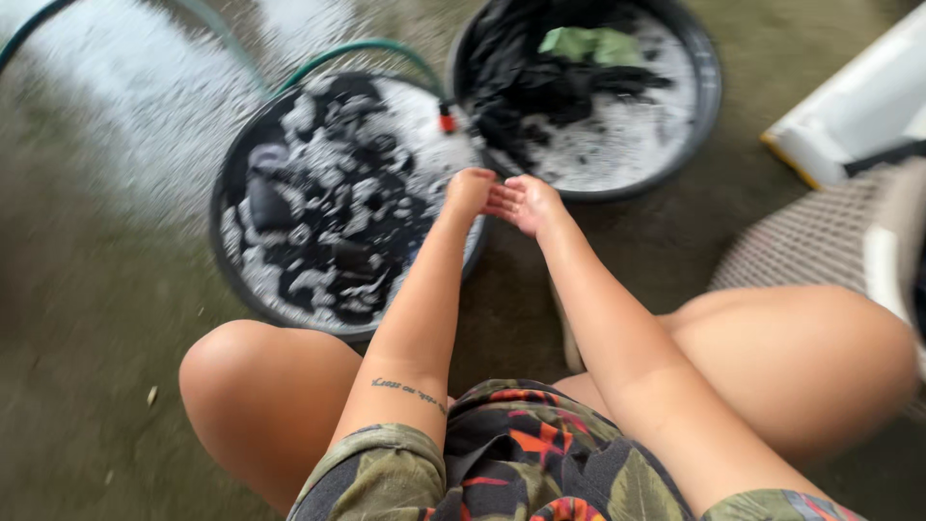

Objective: The person washes clothes by hand in basins of soapy water and places them into a laundry basket.

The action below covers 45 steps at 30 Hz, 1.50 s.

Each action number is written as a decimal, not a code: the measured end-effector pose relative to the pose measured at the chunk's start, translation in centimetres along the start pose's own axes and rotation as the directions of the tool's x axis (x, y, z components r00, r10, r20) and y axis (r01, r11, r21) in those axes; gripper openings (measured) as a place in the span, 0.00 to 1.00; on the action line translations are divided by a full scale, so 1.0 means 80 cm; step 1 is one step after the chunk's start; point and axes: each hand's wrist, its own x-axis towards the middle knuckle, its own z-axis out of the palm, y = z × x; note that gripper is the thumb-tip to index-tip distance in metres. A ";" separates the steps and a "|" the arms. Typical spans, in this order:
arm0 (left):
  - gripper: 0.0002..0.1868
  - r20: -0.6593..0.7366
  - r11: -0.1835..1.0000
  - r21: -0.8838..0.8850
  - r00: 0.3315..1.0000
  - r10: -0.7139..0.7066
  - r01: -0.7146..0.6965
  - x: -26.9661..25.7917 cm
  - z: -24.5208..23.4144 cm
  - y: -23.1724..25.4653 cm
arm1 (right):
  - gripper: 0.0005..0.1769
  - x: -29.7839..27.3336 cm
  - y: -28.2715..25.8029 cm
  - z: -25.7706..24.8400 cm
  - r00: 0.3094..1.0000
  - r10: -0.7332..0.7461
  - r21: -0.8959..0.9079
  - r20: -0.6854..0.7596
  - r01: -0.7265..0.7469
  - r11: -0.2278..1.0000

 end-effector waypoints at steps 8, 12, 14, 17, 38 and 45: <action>0.37 -0.029 0.773 0.634 1.000 -0.007 0.024 -0.045 -0.162 -0.141 | 0.14 0.051 0.100 0.061 0.911 -0.312 -0.953 0.268 0.299 0.055; 0.41 -0.100 0.556 0.800 0.964 -0.245 0.224 -0.102 -0.156 -0.142 | 0.22 0.020 0.121 0.091 0.855 -0.108 -0.791 0.506 0.411 -0.453; 0.38 -0.149 0.499 0.818 0.943 -0.297 0.286 -0.125 -0.155 -0.119 | 0.20 0.014 0.117 0.118 0.927 0.019 -0.750 0.376 0.316 -0.581; 0.34 -0.249 0.341 0.841 0.861 -0.444 0.420 -0.147 -0.148 -0.068 | 0.16 0.019 0.091 0.144 0.883 -0.173 -0.843 0.437 0.335 -0.421; 0.24 -0.137 0.318 0.919 0.944 -0.300 0.234 -0.158 -0.135 -0.041 | 0.36 0.074 0.170 0.080 0.784 0.442 -0.577 0.435 0.620 -0.531; 0.13 -0.079 0.557 0.811 0.909 0.409 -0.181 -0.202 -0.184 0.087 | 0.53 0.016 0.112 0.127 0.799 0.009 -0.709 0.601 0.538 -0.455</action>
